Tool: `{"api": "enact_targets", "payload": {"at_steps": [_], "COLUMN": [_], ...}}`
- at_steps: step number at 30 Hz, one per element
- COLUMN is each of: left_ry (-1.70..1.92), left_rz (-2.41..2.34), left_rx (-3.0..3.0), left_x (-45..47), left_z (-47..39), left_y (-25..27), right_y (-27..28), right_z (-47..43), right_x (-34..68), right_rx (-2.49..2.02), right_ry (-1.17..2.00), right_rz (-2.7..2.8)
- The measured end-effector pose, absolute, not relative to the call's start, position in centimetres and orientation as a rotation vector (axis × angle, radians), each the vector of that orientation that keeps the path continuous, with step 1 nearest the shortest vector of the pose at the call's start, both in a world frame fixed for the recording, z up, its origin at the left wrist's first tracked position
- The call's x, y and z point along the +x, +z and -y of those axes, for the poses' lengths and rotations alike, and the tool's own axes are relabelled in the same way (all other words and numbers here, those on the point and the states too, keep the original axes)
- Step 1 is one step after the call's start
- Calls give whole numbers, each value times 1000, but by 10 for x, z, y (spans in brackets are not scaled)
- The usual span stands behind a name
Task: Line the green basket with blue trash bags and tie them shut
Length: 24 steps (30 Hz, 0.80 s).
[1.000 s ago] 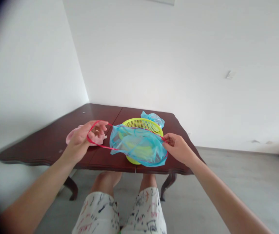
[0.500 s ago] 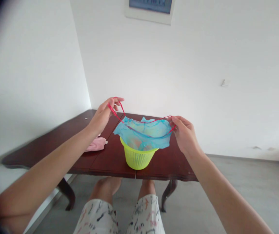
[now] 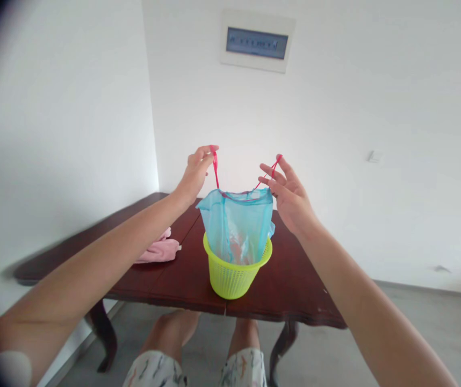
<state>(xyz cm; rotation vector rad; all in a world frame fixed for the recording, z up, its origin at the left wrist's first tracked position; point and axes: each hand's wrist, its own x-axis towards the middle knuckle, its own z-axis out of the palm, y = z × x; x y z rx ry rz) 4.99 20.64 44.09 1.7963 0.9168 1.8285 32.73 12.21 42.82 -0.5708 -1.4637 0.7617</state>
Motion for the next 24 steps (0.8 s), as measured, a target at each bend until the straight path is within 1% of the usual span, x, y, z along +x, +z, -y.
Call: {"api": "enact_targets", "payload": {"at_steps": [3, 7, 9, 14, 17, 21, 24], "left_ry": [1780, 1541, 1391, 1067, 909, 964, 1076], "left_rz": [-703, -430, -370, -164, -29, 12, -70], "left_rx": [1816, 1843, 1936, 2115, 2162, 2109, 1976], "left_x": [54, 66, 74, 94, 101, 102, 94], "left_z": [-197, -179, -171, -163, -165, -168, -172], "left_y": [444, 449, 448, 443, 442, 441, 436], "right_y": [425, 423, 426, 445, 457, 460, 450], "right_z": [-122, -115, -109, -92, -84, -76, -74], "right_x": [319, 312, 308, 301, 302, 306, 307], "right_rx": [-574, -687, -705, -676, -696, -756, -734], "right_ry": [560, 344, 335, 483, 494, 434, 318], "right_rz": [1570, 1681, 1760, 1955, 2092, 2164, 1997]}}
